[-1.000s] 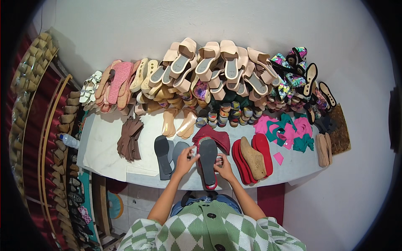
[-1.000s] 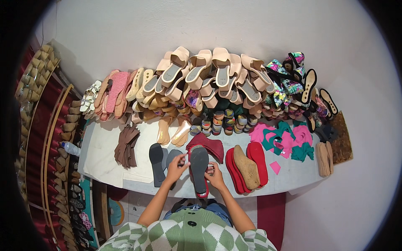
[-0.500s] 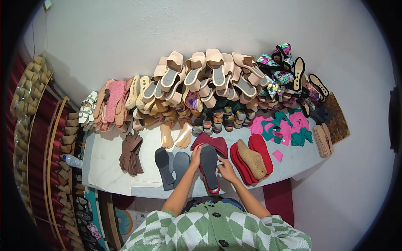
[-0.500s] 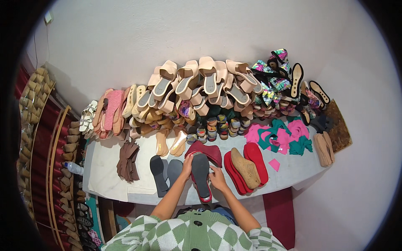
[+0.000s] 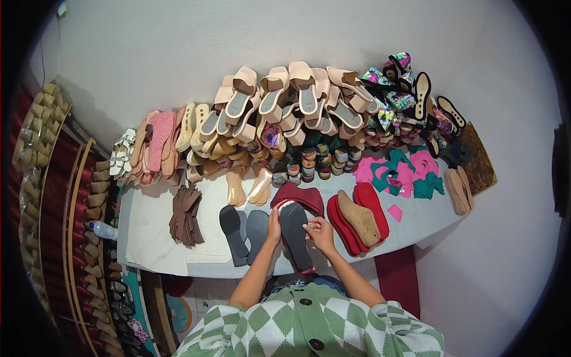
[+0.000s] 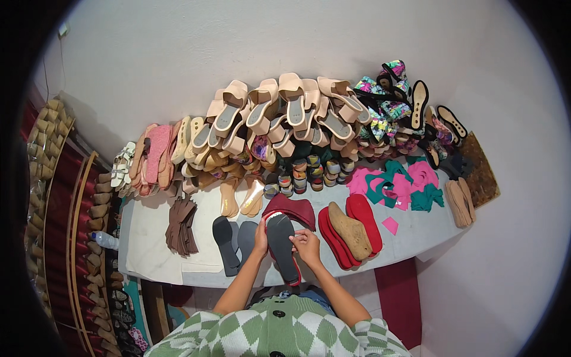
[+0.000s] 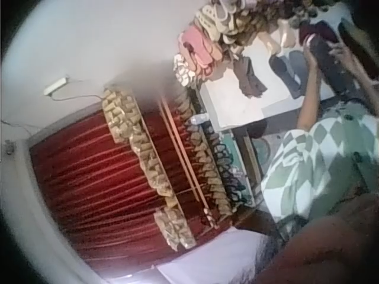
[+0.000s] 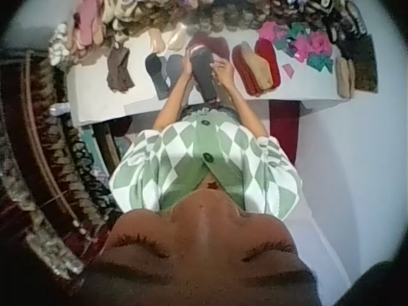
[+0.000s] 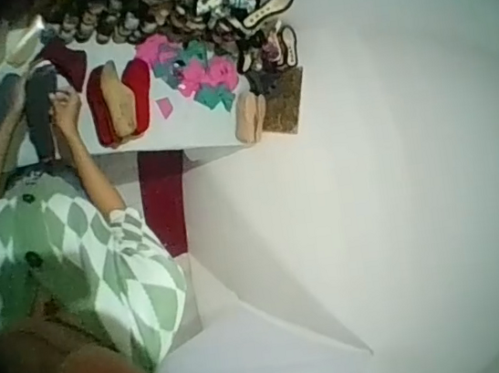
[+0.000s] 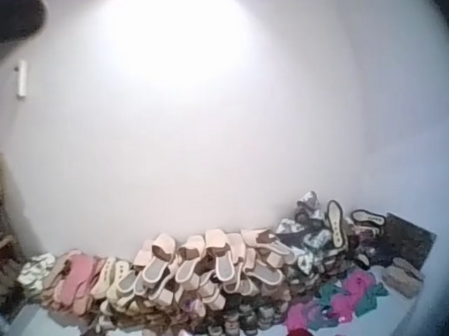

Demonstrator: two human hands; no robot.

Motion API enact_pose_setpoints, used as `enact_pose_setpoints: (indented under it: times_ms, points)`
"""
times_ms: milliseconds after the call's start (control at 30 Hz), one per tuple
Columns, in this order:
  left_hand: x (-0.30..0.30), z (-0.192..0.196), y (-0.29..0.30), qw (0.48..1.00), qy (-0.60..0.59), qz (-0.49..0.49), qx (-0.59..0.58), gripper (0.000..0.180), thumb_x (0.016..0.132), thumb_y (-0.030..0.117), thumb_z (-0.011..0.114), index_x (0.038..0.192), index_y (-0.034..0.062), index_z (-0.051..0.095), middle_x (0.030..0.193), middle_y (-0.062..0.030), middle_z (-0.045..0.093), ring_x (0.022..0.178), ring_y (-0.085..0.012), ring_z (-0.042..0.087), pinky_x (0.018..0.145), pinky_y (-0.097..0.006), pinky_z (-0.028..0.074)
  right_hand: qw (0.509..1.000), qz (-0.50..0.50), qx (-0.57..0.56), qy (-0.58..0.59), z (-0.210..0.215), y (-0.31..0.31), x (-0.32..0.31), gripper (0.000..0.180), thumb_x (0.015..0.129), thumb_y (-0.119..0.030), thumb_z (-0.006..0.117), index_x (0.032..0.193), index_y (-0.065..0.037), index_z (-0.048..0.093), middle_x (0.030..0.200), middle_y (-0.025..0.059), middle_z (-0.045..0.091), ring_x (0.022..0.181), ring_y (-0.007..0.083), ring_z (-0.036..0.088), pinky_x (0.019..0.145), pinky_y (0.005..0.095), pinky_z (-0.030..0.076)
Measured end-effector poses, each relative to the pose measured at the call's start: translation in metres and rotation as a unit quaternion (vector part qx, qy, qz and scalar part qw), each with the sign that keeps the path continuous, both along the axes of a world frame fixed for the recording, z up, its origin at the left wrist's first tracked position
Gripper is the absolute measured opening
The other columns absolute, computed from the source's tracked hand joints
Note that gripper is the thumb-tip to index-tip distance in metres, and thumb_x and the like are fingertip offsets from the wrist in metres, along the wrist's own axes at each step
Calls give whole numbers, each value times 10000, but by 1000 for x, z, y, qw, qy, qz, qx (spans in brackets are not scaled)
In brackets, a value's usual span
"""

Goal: The recorder is assembling shoe components by fitting soles to uppers at a worktable.

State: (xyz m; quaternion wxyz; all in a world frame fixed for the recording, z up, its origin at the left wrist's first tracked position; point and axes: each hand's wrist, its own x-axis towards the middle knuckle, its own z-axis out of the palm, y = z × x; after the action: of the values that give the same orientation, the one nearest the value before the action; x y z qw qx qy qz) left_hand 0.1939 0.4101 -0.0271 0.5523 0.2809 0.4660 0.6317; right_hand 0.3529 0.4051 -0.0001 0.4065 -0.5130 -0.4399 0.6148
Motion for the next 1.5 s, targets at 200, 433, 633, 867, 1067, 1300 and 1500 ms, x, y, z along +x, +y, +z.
enact_pose_setpoints:
  times_ms: [200, 433, 633, 867, 1067, 1300, 1500]
  points:
    - [-12, 1, -6, 997, -68, -39, -15, 428, 957, 322, 262, 1185, 26, 471, 1129, -93, 533, 1031, -176, 506, 926, -287, 364, 999, 16, 34, -7, 0, 0, -1, 245, 764, -72, 663, 931, 41, 523, 660, 52, 578, 536, 74, 556, 460, 193, 472]
    - [-6, 14, -12, 994, -88, -59, 22, 403, 956, 294, 259, 1195, 39, 461, 1154, -80, 519, 1067, -169, 486, 934, -298, 363, 998, -28, 49, 22, 4, -16, -14, 207, 781, -62, 646, 937, 29, 545, 682, 41, 557, 525, 67, 530, 467, 184, 429]
    - [-3, 14, -19, 998, -57, -10, 3, 422, 953, 335, 278, 1202, 42, 452, 1149, -77, 513, 1065, -168, 482, 931, -288, 361, 994, -54, 89, -45, 10, -24, -16, 199, 768, -65, 660, 930, 27, 587, 728, 45, 571, 522, 66, 530, 463, 185, 417]
    - [1, 15, -21, 999, 26, -5, 47, 372, 944, 303, 324, 1151, 36, 481, 1085, -58, 524, 994, -135, 489, 884, -260, 360, 996, -62, 65, -23, 10, -23, -9, 199, 743, -70, 688, 879, 46, 600, 696, 58, 583, 520, 74, 541, 457, 183, 423]
    - [2, 24, -22, 998, 44, -20, 45, 291, 925, 225, 394, 1138, 50, 489, 1046, -39, 534, 959, -107, 491, 854, -235, 372, 996, -72, 53, -22, 14, -27, -10, 210, 730, -68, 702, 850, 60, 587, 675, 61, 576, 513, 76, 541, 460, 183, 442]
    - [-8, 20, -20, 993, 112, -16, 37, 238, 920, 180, 410, 1074, 40, 525, 990, -40, 554, 929, -103, 497, 833, -232, 377, 998, -16, 20, -64, 12, -22, -8, 283, 720, -108, 715, 919, 35, 574, 778, 73, 597, 642, 97, 574, 549, 217, 473]
    - [4, 28, -22, 982, 180, 15, 60, 249, 927, 189, 393, 1060, 24, 522, 962, -65, 570, 901, -118, 506, 817, -247, 390, 986, 89, 141, 0, 16, 16, -11, 347, 797, -236, 635, 1059, -20, 564, 1004, 71, 592, 875, 127, 550, 740, 269, 436]
